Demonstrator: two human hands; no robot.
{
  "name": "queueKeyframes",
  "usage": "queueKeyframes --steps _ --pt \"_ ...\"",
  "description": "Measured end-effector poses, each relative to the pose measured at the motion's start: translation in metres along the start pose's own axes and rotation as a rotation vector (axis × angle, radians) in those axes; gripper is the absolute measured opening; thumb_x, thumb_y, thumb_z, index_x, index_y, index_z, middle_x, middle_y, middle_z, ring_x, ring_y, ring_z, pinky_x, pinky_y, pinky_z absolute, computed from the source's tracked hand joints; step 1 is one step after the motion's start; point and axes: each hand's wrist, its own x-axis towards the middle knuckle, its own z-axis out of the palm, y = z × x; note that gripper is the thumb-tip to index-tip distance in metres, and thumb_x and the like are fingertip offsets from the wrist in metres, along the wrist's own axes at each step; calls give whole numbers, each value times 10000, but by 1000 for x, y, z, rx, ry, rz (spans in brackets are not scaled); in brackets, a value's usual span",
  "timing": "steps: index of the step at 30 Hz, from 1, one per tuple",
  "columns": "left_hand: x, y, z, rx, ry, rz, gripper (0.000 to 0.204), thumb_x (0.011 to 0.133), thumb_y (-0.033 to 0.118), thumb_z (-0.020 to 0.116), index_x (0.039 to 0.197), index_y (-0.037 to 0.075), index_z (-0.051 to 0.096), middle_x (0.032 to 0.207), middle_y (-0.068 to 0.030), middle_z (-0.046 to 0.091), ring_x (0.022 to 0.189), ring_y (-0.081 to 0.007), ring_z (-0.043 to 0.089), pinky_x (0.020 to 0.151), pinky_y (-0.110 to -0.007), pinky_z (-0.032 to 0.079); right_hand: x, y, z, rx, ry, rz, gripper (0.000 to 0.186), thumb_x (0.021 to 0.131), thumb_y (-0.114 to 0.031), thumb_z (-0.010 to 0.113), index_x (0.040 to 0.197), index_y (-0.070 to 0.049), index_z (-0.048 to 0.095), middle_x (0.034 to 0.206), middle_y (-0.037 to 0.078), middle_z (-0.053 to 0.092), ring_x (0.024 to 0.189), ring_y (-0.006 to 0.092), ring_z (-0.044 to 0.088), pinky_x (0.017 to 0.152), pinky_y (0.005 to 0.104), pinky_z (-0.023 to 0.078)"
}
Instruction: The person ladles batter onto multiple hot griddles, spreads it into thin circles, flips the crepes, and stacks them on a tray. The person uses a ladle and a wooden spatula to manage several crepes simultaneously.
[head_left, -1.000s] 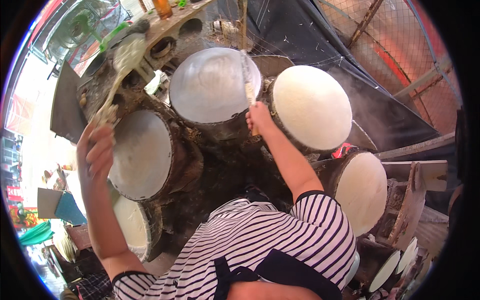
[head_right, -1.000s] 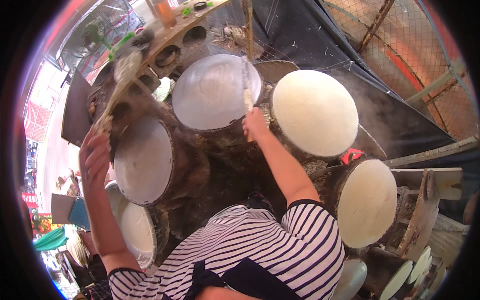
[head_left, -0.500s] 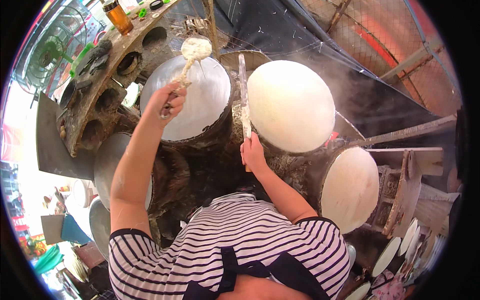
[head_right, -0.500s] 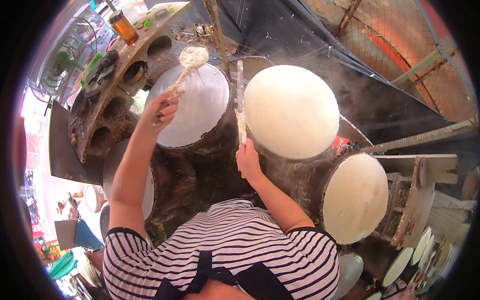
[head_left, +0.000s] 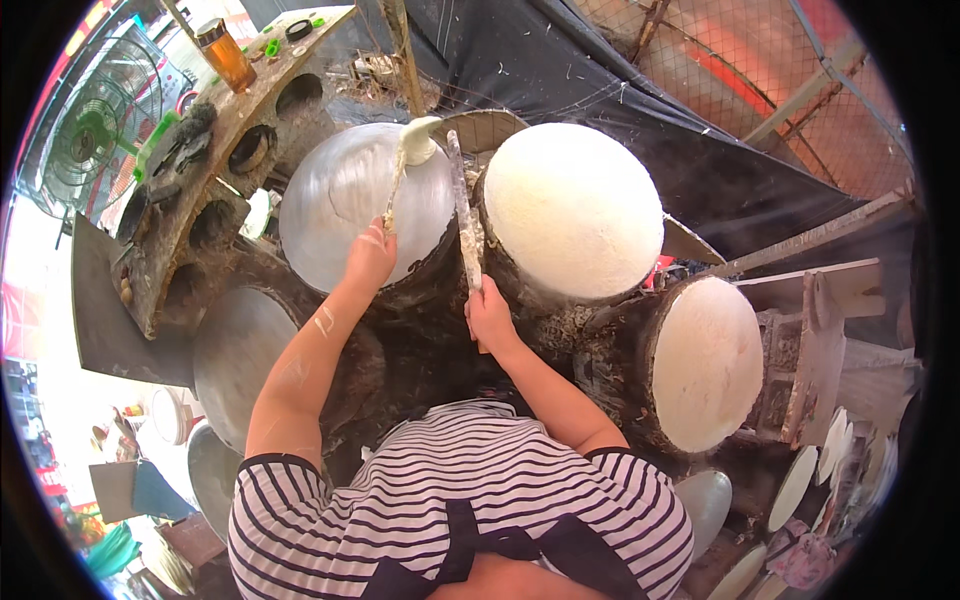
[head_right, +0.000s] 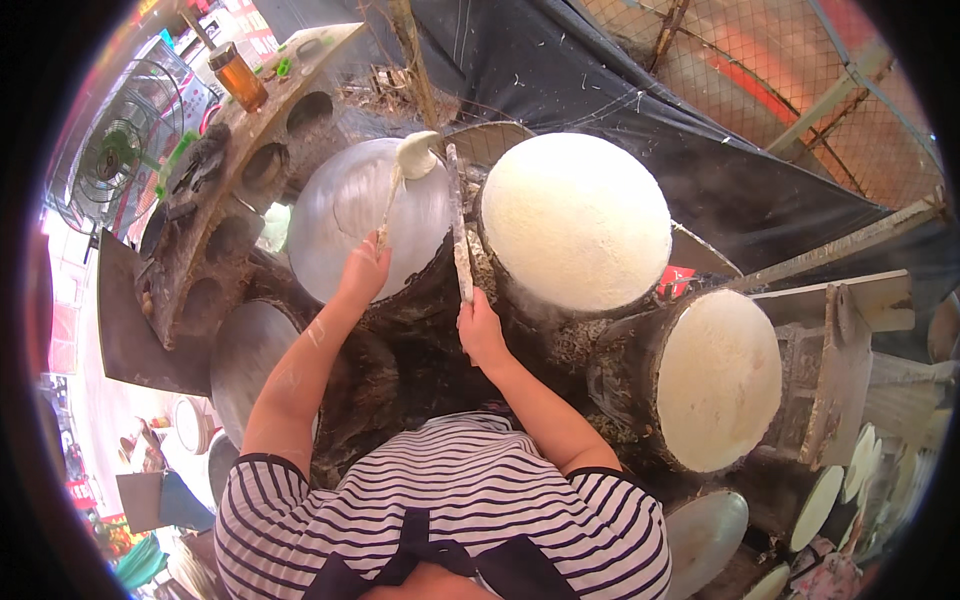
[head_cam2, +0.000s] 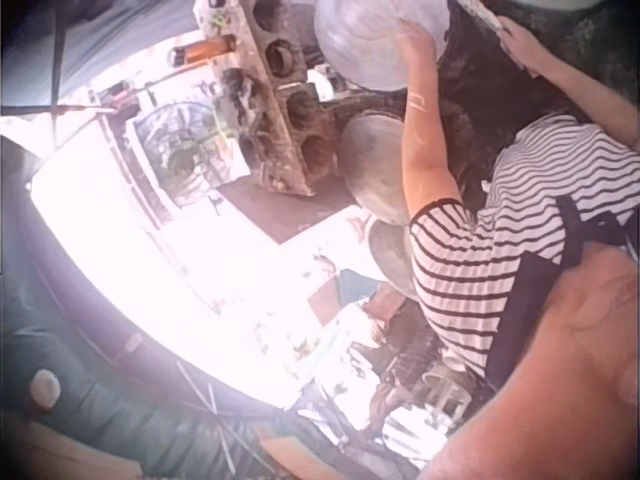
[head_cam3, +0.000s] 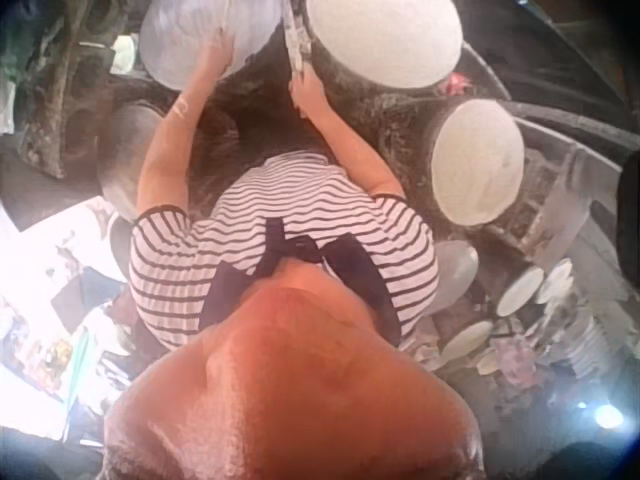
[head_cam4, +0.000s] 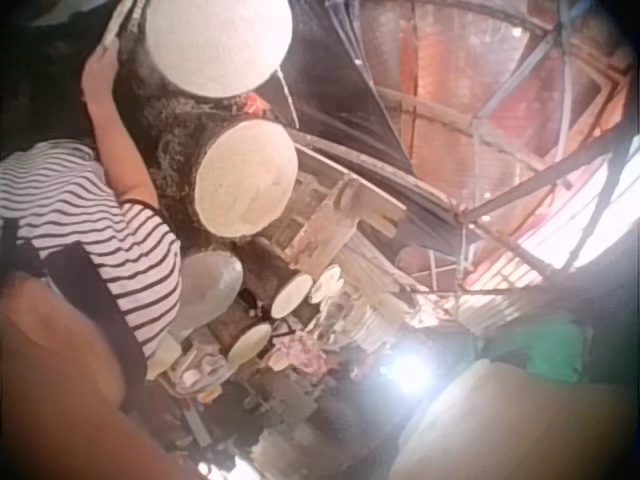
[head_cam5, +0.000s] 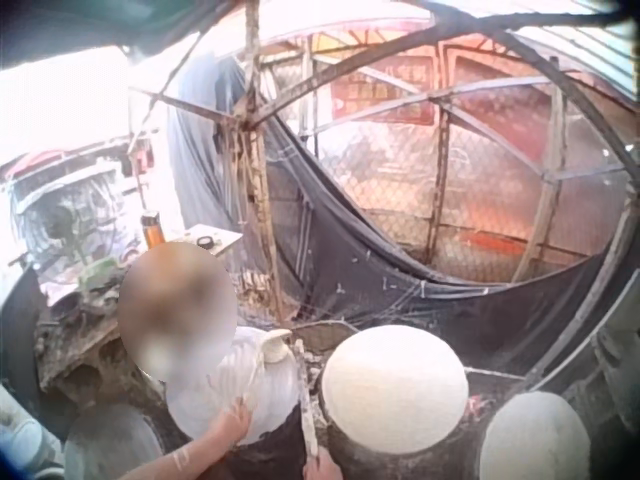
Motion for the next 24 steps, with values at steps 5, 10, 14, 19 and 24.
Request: queueKeyframes --steps 5,10,14,19,24 --pt "8 27 -41 149 -160 -129 490 864 303 528 1277 63 421 959 -189 588 795 -355 603 664 -445 490 17 18 4 -39 37 -66 195 903 -142 397 1052 -21 436 617 104 517 444 200 510 443 350 432" --pt "15 29 -67 324 -173 -119 478 898 304 474 1321 98 392 953 -159 564 770 -339 609 662 -438 494 16 1 10 39 -33 23 193 911 -107 363 1077 -25 416 631 46 464 402 129 426 372 282 379" --pt "15 21 -70 370 -160 -140 475 906 292 461 1337 112 381 955 -151 563 762 -330 613 659 -429 496 26 -6 18 -20 -27 9 197 907 -104 372 1082 -30 424 623 46 459 399 137 424 373 288 379" --pt "18 5 -60 376 -138 -228 488 904 303 465 1349 130 366 958 -149 569 768 -328 616 660 -422 498 41 -7 28 -108 27 -76 197 904 -112 394 1082 -47 449 614 46 468 404 141 431 379 295 383" --pt "19 -10 -50 301 -101 -335 516 894 322 484 1359 145 349 980 -151 570 786 -337 616 674 -432 494 41 -19 40 -172 2 1 298 899 -130 406 1190 -72 442 595 50 474 420 161 466 411 318 421"
